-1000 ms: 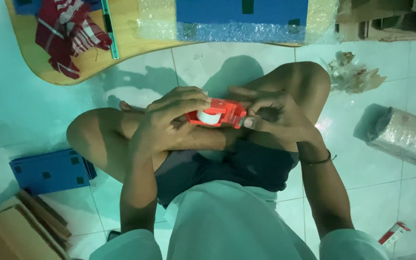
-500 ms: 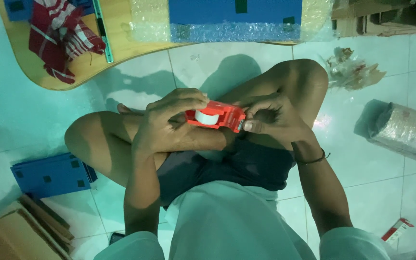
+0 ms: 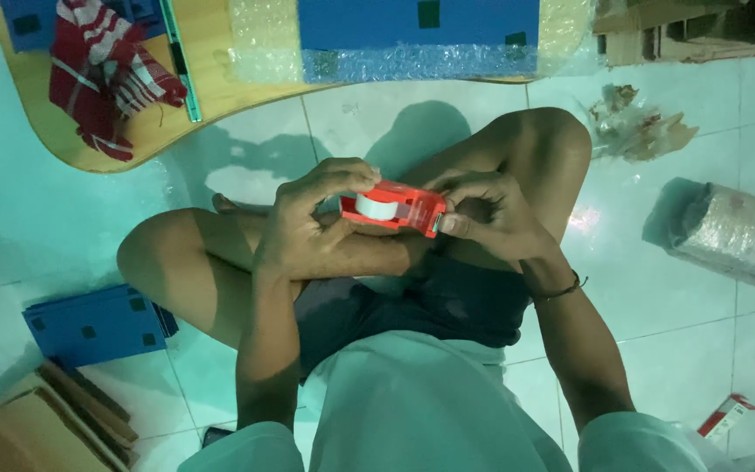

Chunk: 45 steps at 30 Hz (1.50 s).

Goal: Wrapping a blue rectangular item in bubble wrap and securing it with adhesive tape.

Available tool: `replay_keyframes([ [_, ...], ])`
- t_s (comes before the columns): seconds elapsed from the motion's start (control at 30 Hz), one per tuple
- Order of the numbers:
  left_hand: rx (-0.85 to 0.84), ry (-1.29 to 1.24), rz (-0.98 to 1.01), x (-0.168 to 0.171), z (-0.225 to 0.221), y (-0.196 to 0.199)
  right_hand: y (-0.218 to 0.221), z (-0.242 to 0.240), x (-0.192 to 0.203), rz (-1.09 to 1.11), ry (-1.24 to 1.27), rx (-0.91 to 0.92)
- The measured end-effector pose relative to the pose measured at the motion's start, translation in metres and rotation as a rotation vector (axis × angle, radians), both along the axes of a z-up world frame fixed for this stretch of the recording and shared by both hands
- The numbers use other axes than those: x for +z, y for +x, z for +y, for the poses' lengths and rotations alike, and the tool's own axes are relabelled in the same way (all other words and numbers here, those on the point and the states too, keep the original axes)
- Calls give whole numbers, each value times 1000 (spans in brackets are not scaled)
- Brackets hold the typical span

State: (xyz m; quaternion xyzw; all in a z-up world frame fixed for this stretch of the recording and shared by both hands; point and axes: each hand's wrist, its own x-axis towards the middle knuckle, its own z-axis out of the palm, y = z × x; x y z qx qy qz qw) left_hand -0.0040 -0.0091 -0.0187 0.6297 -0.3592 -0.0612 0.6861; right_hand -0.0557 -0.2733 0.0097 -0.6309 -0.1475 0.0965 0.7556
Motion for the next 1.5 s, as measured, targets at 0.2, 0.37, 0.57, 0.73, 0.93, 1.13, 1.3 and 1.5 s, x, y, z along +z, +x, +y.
replay_keyframes([
  [0.2,15,-38,16,-14,0,-2,-3,-3,-17,-24,16,-16],
  [0.37,8,-50,21,-18,-2,-3,-5,-4,-28,-55,16,-20],
  [0.57,-1,-38,37,-15,-2,-5,-7,-4,-28,-50,20,-16],
  [0.73,25,-74,61,-15,-6,-10,-15,-4,-38,-60,5,-40],
  [0.93,53,-96,75,-12,-3,-10,-19,-6,-20,-44,67,-65],
  [1.13,247,-163,117,-11,9,-6,-18,-12,-19,16,-5,-232],
  [1.3,466,33,-32,26,29,11,-24,-12,-29,-6,-41,-171],
  [1.5,966,521,-468,73,44,59,-43,-19,-55,127,-50,-92],
])
